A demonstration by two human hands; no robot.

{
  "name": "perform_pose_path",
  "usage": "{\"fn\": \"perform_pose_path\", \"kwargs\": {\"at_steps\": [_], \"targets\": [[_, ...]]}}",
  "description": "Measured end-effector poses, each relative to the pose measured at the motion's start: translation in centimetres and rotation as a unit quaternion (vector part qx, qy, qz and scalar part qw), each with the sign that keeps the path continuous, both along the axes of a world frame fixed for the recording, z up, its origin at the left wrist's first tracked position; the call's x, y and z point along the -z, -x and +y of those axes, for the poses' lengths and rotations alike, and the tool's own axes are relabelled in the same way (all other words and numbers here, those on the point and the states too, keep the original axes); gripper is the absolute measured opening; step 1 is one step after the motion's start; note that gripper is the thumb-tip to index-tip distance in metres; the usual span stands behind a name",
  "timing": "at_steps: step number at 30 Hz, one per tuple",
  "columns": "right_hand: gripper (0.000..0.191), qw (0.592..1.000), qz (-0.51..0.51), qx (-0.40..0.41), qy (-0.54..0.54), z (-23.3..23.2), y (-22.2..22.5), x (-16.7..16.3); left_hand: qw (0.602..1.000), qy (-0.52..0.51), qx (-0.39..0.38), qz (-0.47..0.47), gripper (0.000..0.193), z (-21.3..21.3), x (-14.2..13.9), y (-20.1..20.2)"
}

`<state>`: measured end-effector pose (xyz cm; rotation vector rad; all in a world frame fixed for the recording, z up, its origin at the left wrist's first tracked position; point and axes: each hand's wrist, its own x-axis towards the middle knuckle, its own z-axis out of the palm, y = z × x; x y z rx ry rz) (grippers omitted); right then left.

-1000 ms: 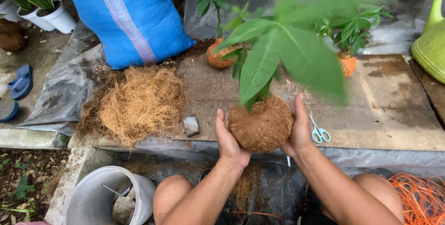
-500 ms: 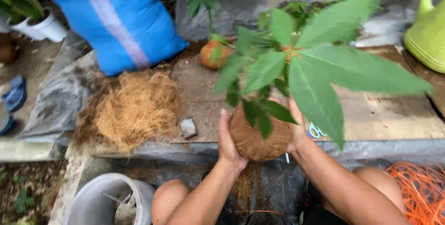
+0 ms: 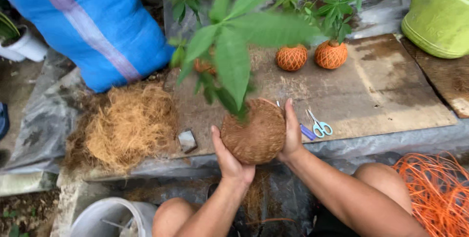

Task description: The person wraps a coconut shell planter with orange string, inserts a small plant, and secures it. Then the person wraps another coconut shell with coir fiber and inserts a second plant.

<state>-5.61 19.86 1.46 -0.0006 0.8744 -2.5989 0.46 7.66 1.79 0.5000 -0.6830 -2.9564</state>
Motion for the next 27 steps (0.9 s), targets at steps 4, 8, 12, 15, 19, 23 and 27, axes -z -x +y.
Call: {"fn": "perform_pose_path", "kwargs": {"at_steps": [4, 8, 12, 15, 19, 23, 27], "targets": [[0.084, 0.994, -0.086, -0.072, -0.009, 1.5, 1.6, -0.9, 0.997, 0.012, 0.075, -0.019, 0.089, -0.7, -0.9, 0.2], [0.080, 0.991, -0.068, -0.109, -0.044, 1.9, 2.2, 0.0, 0.989, 0.017, 0.090, -0.117, 0.088, -1.6, -1.5, 0.6], [0.079, 0.990, -0.105, -0.067, -0.060, 1.7, 2.3, 3.1, 0.995, 0.025, 0.095, -0.027, 0.076, -0.8, -1.1, 0.1], [0.062, 0.993, -0.098, 0.046, 0.045, 1.4, 3.2, 4.7, 0.996, 0.031, 0.084, 0.007, 0.070, -0.4, -0.8, 0.2], [0.068, 0.993, -0.089, 0.070, -0.018, 1.5, 2.9, 3.3, 0.999, 0.007, 0.051, -0.011, 0.068, -0.2, -0.8, 0.5], [0.071, 0.996, -0.049, 0.063, -0.047, 0.8, 0.0, -0.2, 1.000, 0.019, 0.008, -0.019, 0.069, -0.1, -0.8, 0.7], [0.081, 0.986, -0.123, -0.010, -0.108, 1.6, 0.9, -2.3, 0.999, 0.038, 0.007, -0.001, 0.073, -0.8, -0.7, 0.9]]}}
